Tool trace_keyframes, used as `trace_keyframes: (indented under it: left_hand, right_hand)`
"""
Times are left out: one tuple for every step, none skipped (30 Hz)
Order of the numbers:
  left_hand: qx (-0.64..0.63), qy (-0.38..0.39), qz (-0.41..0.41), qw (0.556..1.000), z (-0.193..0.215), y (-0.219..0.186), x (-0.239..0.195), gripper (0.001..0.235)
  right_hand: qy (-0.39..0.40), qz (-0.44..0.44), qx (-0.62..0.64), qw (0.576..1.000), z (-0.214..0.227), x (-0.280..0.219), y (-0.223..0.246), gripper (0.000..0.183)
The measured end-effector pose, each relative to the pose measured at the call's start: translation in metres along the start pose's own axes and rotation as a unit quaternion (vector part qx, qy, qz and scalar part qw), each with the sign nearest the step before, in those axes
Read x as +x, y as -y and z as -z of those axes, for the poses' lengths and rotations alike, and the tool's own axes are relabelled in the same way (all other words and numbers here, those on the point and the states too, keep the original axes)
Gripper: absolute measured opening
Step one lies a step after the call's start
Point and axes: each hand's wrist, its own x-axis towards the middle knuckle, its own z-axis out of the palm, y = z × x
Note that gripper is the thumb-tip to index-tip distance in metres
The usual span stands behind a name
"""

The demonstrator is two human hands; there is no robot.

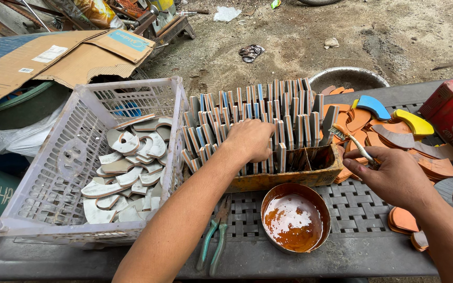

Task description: The person repeatedly picks up curved wooden pieces from a white crate, applies a brownish liquid to their edges using a brush, and places them upright in a cardboard box to dry. The process is repeated for multiple pieces throughout the clip.

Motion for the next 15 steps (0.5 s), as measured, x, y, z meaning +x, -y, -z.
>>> trace_keyframes:
  left_hand:
    - [0.012, 0.011, 0.006, 1.0, 0.0, 0.0, -0.002, 0.04]
    - [0.023, 0.022, 0.013, 0.999, 0.0, 0.001, -0.004, 0.038]
    - [0.035, 0.032, 0.02, 0.999, 0.001, 0.001, -0.006, 0.036]
    - [0.049, 0.036, 0.017, 0.998, 0.002, 0.001, -0.008, 0.035]
    - [0.064, 0.04, 0.014, 0.997, 0.003, -0.001, -0.009, 0.034]
    - [0.079, 0.043, 0.011, 0.996, 0.004, -0.002, -0.01, 0.034]
    - [0.078, 0.038, 0.018, 0.996, 0.005, -0.003, -0.011, 0.03]
    - [0.078, 0.034, 0.026, 0.996, 0.005, -0.005, -0.011, 0.027]
    - [0.079, 0.028, 0.034, 0.996, 0.005, -0.006, -0.011, 0.024]
    - [0.077, 0.03, 0.038, 0.996, 0.006, -0.008, -0.011, 0.027]
    - [0.074, 0.032, 0.043, 0.996, 0.005, -0.01, -0.012, 0.03]
    - [0.072, 0.033, 0.048, 0.996, 0.006, -0.012, -0.014, 0.033]
    - [0.066, 0.021, 0.044, 0.997, 0.006, -0.014, -0.017, 0.041]
    - [0.061, 0.008, 0.04, 0.997, 0.006, -0.016, -0.021, 0.049]
    - [0.055, -0.003, 0.037, 0.998, 0.007, -0.017, -0.026, 0.058]
  right_hand:
    - [0.004, -0.008, -0.005, 1.0, 0.0, 0.0, 0.0, 0.039]
    - [0.002, 0.003, 0.002, 1.0, -0.001, 0.0, -0.001, 0.039]
    - [-0.001, 0.015, 0.008, 1.0, -0.002, 0.0, 0.0, 0.038]
    - [-0.004, 0.026, 0.014, 1.0, -0.002, 0.001, 0.0, 0.038]
    - [-0.004, 0.025, 0.012, 1.0, -0.002, 0.001, -0.001, 0.038]
    - [-0.004, 0.023, 0.01, 1.0, -0.002, 0.001, -0.001, 0.038]
    - [-0.004, 0.022, 0.008, 1.0, -0.003, 0.002, -0.001, 0.038]
    - [-0.004, 0.02, 0.006, 1.0, -0.003, 0.001, -0.001, 0.038]
    - [-0.005, 0.018, 0.005, 1.0, -0.003, 0.001, -0.001, 0.037]
    - [-0.006, 0.017, 0.004, 1.0, -0.003, 0.0, -0.002, 0.037]
    - [-0.009, 0.016, -0.003, 1.0, -0.002, 0.0, -0.003, 0.036]
    - [-0.011, 0.015, -0.011, 1.0, -0.002, 0.0, -0.003, 0.036]
    - [-0.012, 0.015, -0.019, 1.0, -0.003, -0.001, -0.004, 0.036]
    - [-0.017, 0.025, -0.015, 0.999, -0.003, 0.0, -0.006, 0.035]
    - [-0.02, 0.036, -0.012, 0.999, -0.004, 0.0, -0.008, 0.035]
